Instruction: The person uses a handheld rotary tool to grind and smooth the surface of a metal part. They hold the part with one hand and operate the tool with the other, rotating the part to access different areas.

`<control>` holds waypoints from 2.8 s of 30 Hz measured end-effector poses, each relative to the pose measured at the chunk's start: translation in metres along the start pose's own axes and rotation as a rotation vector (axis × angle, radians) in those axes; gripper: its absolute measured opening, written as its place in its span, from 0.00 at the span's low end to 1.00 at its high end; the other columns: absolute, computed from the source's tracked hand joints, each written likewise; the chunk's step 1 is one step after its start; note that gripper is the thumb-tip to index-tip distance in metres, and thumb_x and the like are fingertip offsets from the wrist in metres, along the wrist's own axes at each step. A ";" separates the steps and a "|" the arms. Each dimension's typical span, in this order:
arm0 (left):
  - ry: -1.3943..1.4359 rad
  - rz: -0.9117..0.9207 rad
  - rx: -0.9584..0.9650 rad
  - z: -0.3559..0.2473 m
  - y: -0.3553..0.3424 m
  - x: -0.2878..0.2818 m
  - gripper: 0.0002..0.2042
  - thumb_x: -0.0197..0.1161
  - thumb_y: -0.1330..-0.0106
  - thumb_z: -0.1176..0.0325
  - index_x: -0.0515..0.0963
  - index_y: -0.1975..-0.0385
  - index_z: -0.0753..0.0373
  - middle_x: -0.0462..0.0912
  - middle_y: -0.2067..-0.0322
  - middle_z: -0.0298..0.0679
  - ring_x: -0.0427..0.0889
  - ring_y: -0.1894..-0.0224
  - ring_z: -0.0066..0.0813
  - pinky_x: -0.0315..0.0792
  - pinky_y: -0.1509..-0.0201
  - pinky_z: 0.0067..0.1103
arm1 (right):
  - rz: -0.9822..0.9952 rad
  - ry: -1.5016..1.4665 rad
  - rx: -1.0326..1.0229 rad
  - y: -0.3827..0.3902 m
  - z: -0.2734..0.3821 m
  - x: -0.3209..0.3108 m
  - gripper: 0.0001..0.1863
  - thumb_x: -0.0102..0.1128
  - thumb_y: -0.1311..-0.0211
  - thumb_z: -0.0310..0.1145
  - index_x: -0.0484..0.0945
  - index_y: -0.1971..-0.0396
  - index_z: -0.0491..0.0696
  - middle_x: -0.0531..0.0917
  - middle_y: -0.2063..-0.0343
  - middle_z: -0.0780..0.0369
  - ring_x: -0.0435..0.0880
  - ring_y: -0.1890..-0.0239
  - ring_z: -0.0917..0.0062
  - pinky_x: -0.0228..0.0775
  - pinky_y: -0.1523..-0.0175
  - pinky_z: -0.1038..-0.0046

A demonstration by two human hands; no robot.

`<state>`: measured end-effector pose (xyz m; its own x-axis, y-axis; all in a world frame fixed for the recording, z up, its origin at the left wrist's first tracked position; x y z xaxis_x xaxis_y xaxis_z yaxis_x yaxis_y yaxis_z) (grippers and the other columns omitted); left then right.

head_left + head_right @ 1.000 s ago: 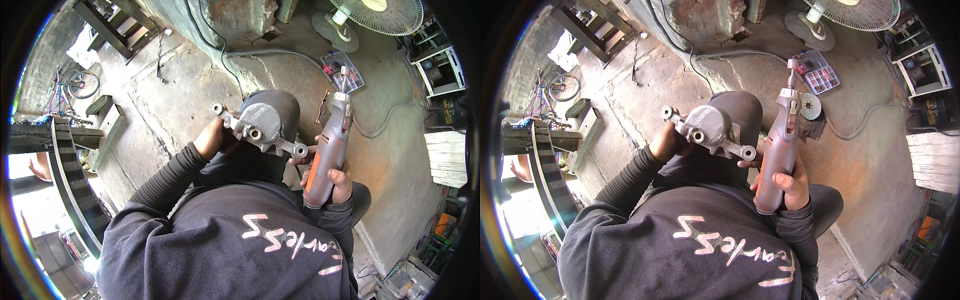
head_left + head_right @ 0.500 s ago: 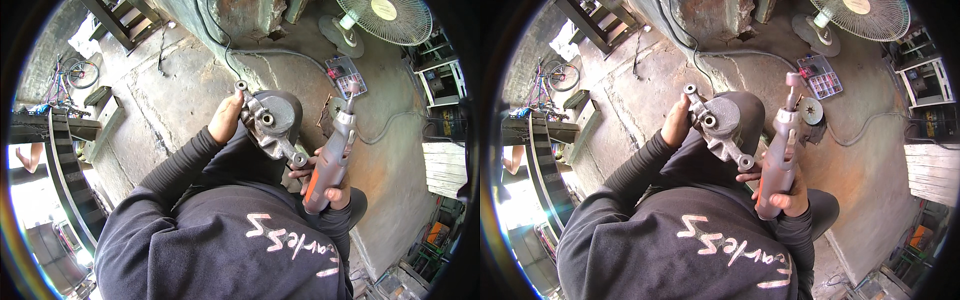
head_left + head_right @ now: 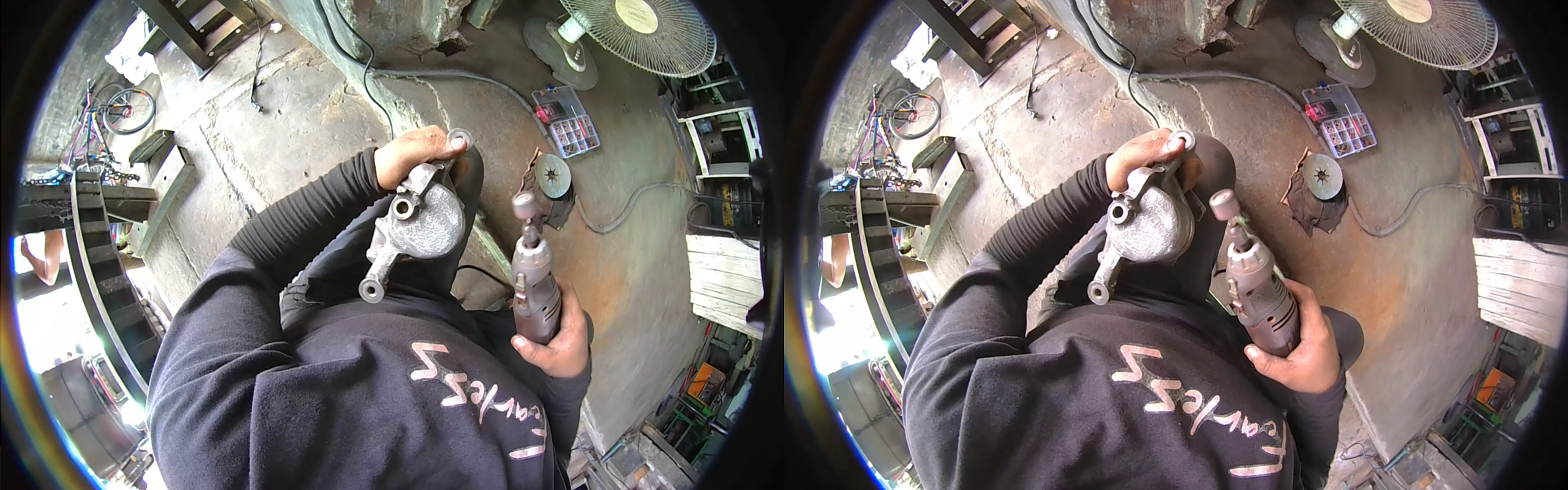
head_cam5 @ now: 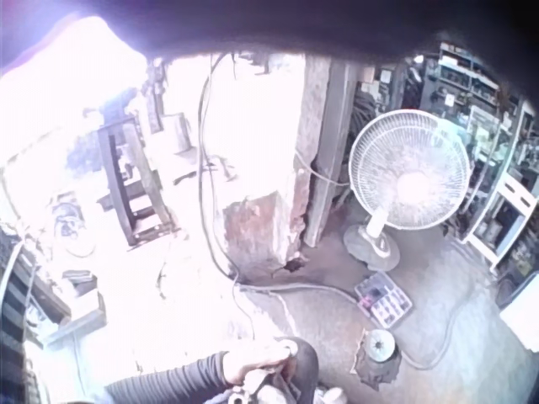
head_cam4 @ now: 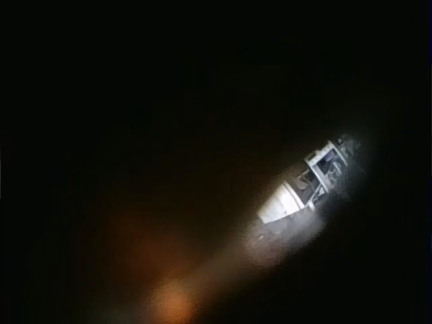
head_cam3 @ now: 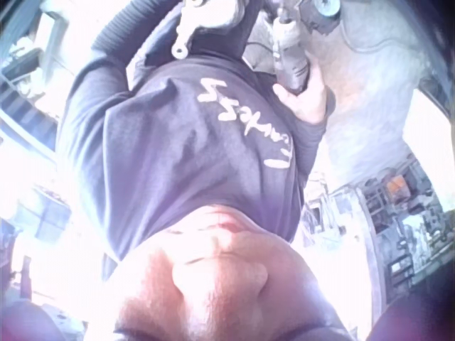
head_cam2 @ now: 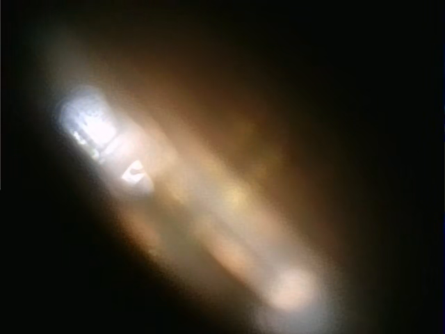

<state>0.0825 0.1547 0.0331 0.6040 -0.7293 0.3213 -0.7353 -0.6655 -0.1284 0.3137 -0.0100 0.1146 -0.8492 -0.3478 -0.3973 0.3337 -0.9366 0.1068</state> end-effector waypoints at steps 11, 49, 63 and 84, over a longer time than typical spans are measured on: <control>-0.100 0.235 -0.291 0.032 -0.021 0.029 0.27 0.58 0.29 0.47 0.81 0.71 0.73 0.80 0.78 0.38 0.77 0.73 0.23 0.69 0.67 0.21 | 0.008 0.785 0.064 0.024 0.054 0.005 0.39 0.74 0.62 0.31 0.70 0.44 0.41 0.83 0.61 0.52 0.85 0.63 0.56 0.77 0.58 0.61; 0.105 0.201 -0.110 0.042 -0.028 0.011 0.31 0.55 0.29 0.42 0.82 0.70 0.71 0.84 0.75 0.40 0.80 0.71 0.24 0.72 0.61 0.20 | -0.164 0.882 0.112 0.021 0.060 -0.002 0.42 0.73 0.59 0.36 0.68 0.39 0.44 0.81 0.65 0.53 0.83 0.69 0.56 0.77 0.64 0.59; 0.107 0.246 -0.239 0.051 -0.027 0.014 0.25 0.58 0.29 0.50 0.80 0.64 0.74 0.85 0.70 0.51 0.86 0.68 0.38 0.79 0.60 0.27 | 0.079 0.915 0.127 0.011 0.070 0.015 0.46 0.75 0.61 0.37 0.67 0.37 0.42 0.80 0.66 0.53 0.82 0.68 0.58 0.76 0.62 0.61; 0.120 0.251 -0.216 0.047 -0.028 0.013 0.24 0.59 0.30 0.52 0.80 0.65 0.75 0.85 0.70 0.51 0.85 0.68 0.38 0.79 0.59 0.27 | 0.050 0.862 0.148 0.019 0.062 0.015 0.46 0.76 0.62 0.36 0.67 0.37 0.44 0.80 0.66 0.53 0.82 0.68 0.57 0.76 0.62 0.60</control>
<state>0.1250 0.1566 -0.0032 0.3655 -0.8335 0.4144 -0.9120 -0.4098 -0.0198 0.2814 -0.0359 0.1672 -0.2102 -0.2920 -0.9330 0.2552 -0.9377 0.2360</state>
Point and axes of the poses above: each hand's wrist, its own y-axis away from the middle knuckle, its own x-axis out of the palm, z = x × y, the point moved 6 cm from there along -y, towards the middle knuckle
